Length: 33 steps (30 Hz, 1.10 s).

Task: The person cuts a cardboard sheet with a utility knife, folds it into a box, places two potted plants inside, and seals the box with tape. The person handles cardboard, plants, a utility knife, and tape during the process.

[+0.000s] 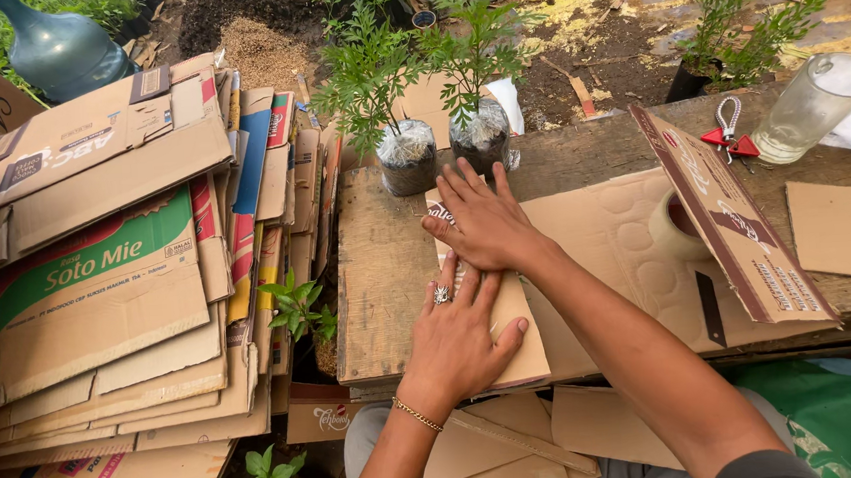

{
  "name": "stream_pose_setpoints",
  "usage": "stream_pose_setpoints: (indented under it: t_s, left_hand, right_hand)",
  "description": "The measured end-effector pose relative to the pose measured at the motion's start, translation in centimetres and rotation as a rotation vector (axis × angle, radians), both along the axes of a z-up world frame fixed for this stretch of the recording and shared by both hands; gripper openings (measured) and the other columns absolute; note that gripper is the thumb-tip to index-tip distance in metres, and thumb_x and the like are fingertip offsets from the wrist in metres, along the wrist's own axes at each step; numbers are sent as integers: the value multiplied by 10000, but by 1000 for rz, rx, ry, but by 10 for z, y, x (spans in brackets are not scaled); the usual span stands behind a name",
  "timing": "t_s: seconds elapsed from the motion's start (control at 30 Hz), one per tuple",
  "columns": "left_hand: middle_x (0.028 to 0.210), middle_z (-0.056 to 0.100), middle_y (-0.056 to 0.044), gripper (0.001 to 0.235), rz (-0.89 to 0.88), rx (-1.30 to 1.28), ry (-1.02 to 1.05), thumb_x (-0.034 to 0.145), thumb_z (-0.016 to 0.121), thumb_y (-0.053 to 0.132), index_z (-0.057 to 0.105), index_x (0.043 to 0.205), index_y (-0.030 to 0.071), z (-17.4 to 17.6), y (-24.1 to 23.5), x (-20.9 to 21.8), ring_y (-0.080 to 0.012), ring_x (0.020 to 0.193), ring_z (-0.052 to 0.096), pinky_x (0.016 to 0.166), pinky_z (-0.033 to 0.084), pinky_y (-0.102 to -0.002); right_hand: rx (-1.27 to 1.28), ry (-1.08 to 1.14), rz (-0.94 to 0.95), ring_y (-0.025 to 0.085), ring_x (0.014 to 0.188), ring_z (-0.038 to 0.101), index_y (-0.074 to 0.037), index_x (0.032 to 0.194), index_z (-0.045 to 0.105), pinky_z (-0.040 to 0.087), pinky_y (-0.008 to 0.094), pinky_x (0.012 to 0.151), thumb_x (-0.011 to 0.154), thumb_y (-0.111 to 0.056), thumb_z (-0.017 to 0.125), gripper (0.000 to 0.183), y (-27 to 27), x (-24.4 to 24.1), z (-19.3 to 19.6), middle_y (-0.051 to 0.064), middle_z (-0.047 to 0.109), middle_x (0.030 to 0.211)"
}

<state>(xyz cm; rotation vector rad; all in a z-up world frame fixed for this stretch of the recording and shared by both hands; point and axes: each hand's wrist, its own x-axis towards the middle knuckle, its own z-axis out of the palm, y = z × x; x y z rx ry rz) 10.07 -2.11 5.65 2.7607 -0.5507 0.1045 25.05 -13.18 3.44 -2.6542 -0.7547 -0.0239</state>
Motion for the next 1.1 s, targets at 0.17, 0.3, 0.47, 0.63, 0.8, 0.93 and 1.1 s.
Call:
stream_pose_setpoints:
  t_s: [0.17,0.3,0.47,0.63,0.8,0.93,1.1]
  left_hand:
    - [1578,369,-209,860,0,48,-54,958,483,661,378,1577,74,-4,-4,-7,-450,1516,213,1160,225,-630]
    - [1577,358,-187,1064,-3,47,-45,796,500,849,389,1533,89,-1,-1,-7,-445,1498,200,1141,170,-670]
    - [1602,356,-142,1067,28,155,63,800,464,871,369,1555,123,-2,1,-8,-421,1533,201,1182,145,-685]
    - [1626,318,-158,1085,25,63,-22,820,468,856,320,1591,108,-3,-4,-13,-441,1515,191,1161,148,-675]
    - [1686,171,-149,1036,32,35,-6,830,482,825,314,1586,137,-4,-1,-11,-426,1543,110,1179,128,-654]
    - [1701,52,-208,985,39,-18,15,877,576,715,255,1607,138,-20,2,-7,-460,1549,33,1198,107,-626]
    - [1650,-36,-320,1260,36,-633,-88,749,805,308,-85,1583,-2,-39,7,-6,-461,1521,25,1203,168,-493]
  right_hand:
    - [32,16,12,329,1571,54,-32,1580,278,-39,611,1215,1007,-670,200,861,-4,-2,-15,148,195,1681]
    - [20,-6,3,329,1570,36,-29,1593,241,-58,609,1210,996,-692,209,893,0,-1,-14,140,160,1690]
    - [-54,28,-6,326,1565,-3,-51,1603,192,-85,616,1197,974,-718,208,918,4,-4,-15,125,102,1700]
    - [-14,-29,-14,359,1550,-19,-106,1598,200,-84,611,1178,990,-658,268,824,-3,-6,0,143,101,1683]
    - [1267,170,-249,285,1569,230,-40,1597,256,203,418,1257,1064,-433,396,677,-54,-80,-10,154,268,1667]
    - [1285,652,-519,170,1507,297,-88,1595,260,275,349,1176,1028,-449,377,682,-57,-154,-40,60,338,1626]
    - [1349,687,-391,190,1470,387,-43,1602,224,289,302,1172,997,-309,474,706,-38,-175,-53,104,413,1604]
